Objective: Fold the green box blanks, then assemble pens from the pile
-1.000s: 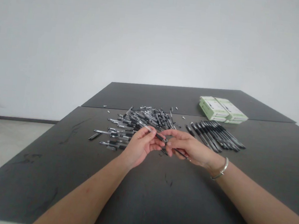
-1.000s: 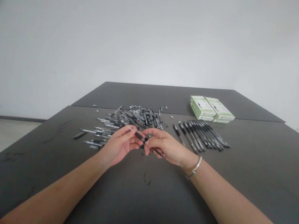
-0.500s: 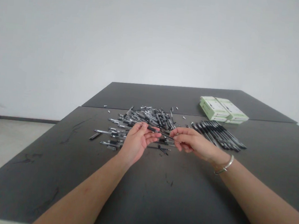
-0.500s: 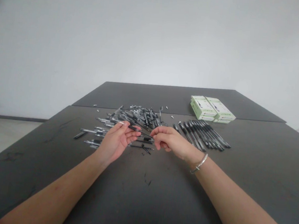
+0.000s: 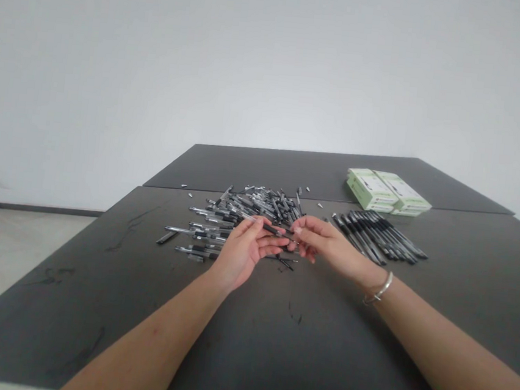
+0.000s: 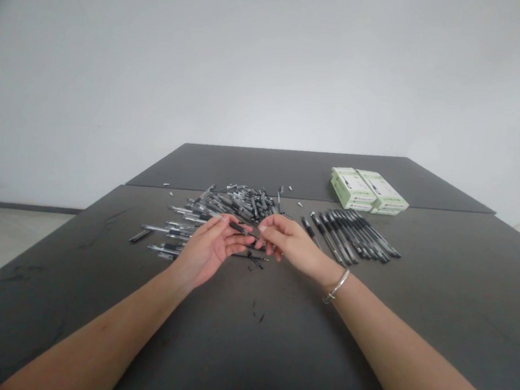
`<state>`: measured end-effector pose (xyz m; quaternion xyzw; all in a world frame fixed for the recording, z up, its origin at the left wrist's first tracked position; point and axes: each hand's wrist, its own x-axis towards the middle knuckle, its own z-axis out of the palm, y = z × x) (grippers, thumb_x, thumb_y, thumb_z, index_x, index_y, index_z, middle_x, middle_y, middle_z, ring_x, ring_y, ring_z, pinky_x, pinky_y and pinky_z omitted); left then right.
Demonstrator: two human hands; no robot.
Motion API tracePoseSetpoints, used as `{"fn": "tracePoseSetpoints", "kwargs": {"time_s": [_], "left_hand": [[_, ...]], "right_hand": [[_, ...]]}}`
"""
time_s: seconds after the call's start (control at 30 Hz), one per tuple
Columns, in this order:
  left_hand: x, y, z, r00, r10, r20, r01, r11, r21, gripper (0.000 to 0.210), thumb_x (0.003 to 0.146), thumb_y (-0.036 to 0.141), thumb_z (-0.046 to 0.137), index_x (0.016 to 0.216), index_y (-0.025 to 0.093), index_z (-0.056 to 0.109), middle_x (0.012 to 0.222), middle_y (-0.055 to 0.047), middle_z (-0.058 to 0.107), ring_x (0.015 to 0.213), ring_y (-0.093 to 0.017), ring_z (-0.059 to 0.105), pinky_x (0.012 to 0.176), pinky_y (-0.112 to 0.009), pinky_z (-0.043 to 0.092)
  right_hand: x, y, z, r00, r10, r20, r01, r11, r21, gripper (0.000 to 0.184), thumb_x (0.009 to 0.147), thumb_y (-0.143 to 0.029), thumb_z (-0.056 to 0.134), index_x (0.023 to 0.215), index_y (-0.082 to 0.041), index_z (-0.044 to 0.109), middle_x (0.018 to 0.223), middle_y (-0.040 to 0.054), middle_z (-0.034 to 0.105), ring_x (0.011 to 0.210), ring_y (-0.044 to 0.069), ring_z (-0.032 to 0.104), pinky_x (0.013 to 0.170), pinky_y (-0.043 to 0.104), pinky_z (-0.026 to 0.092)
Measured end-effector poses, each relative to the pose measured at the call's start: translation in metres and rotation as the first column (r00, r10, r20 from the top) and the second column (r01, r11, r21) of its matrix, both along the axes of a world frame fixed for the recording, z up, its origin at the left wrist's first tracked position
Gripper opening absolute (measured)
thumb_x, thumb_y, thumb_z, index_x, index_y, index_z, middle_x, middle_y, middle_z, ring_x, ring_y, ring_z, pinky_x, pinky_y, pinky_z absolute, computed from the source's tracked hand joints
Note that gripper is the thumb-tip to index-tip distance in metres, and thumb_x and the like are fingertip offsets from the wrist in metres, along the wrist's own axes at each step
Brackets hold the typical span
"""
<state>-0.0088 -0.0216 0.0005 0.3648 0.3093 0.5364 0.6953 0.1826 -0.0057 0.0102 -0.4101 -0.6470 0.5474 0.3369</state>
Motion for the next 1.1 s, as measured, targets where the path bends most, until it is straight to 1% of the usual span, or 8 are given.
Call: {"fn": "tracePoseSetpoints", "kwargs": {"time_s": [0.07,0.13,0.2,0.3,0.4,0.5,0.83,1.1], "left_hand": [[-0.002,0.001,0.001,0.999,0.042,0.01,-0.042,0.999,0.0,0.012,0.093,0.027,0.05,0.09,0.015,0.051,0.088,-0.011,0.073,0.078,-0.022,0.072,0.066,-0.028,0.056],[-0.003,0.003,0.002,0.996,0.086,0.022,-0.086,0.996,0.001,0.013,0.094,0.028,0.048,0.089,0.016,0.05,0.087,-0.011,0.073,0.08,-0.022,0.072,0.067,-0.028,0.056],[-0.005,0.005,0.002,0.994,0.104,0.032,-0.104,0.995,-0.001,0.014,0.094,0.028,0.046,0.088,0.015,0.05,0.087,-0.012,0.073,0.081,-0.022,0.072,0.068,-0.027,0.055],[-0.005,0.005,0.001,0.994,0.098,0.039,-0.098,0.995,-0.003,0.013,0.095,0.027,0.045,0.088,0.016,0.049,0.086,-0.013,0.073,0.08,-0.022,0.072,0.069,-0.028,0.055],[-0.005,0.004,0.002,0.995,0.093,0.044,-0.094,0.996,0.005,0.013,0.094,0.027,0.045,0.088,0.016,0.048,0.087,-0.014,0.074,0.079,-0.022,0.072,0.069,-0.028,0.055],[-0.005,0.004,0.003,0.994,0.086,0.06,-0.087,0.996,0.01,0.013,0.094,0.028,0.046,0.089,0.016,0.049,0.087,-0.013,0.074,0.081,-0.022,0.072,0.069,-0.029,0.055],[-0.005,0.003,0.004,0.993,0.087,0.076,-0.087,0.996,0.008,0.01,0.086,0.022,0.06,0.086,0.012,0.058,0.086,-0.012,0.073,0.079,-0.02,0.072,0.071,-0.027,0.054],[-0.005,0.004,0.002,0.995,0.047,0.086,-0.047,0.999,0.005,0.018,0.088,0.025,0.059,0.084,0.009,0.064,0.087,-0.013,0.073,0.081,-0.018,0.071,0.076,-0.026,0.054]], "right_hand": [[0.006,0.011,-0.005,0.978,-0.144,0.153,0.12,0.98,0.159,0.023,0.086,-0.039,0.052,0.086,-0.017,0.057,0.07,0.0008,0.062,0.055,0.011,0.049,0.05,0.022,0.038],[0.009,0.022,-0.011,0.896,-0.271,0.352,0.138,0.923,0.359,0.017,0.083,-0.03,0.054,0.082,-0.016,0.064,0.069,0.0022,0.064,0.06,0.013,0.052,0.057,0.025,0.039],[0.009,0.03,-0.017,0.824,-0.285,0.491,0.047,0.897,0.44,0.017,0.081,-0.022,0.053,0.084,-0.016,0.069,0.073,0.0037,0.067,0.063,0.014,0.056,0.061,0.026,0.04],[0.002,0.034,-0.02,0.753,-0.258,0.606,-0.095,0.868,0.488,0.021,0.08,-0.02,0.054,0.088,-0.018,0.073,0.081,0.0046,0.071,0.069,0.016,0.06,0.065,0.025,0.041],[-0.006,0.035,-0.018,0.647,-0.268,0.713,-0.204,0.841,0.501,0.021,0.082,-0.025,0.055,0.088,-0.019,0.074,0.082,0.0043,0.073,0.072,0.016,0.063,0.065,0.024,0.04],[-0.011,0.037,-0.014,0.57,-0.269,0.777,-0.257,0.839,0.479,0.02,0.082,-0.027,0.056,0.087,-0.02,0.073,0.082,0.0049,0.073,0.074,0.018,0.064,0.063,0.024,0.039],[-0.02,0.041,-0.01,0.493,-0.242,0.835,-0.307,0.85,0.427,0.018,0.077,-0.017,0.056,0.083,-0.016,0.073,0.083,0.0115,0.074,0.081,0.023,0.067,0.067,0.025,0.04],[-0.003,0.04,0.009,0.502,-0.207,0.839,-0.313,0.861,0.4,0.018,0.077,-0.018,0.056,0.083,-0.017,0.074,0.081,0.0056,0.074,0.074,0.017,0.065,0.064,0.021,0.04]]}}
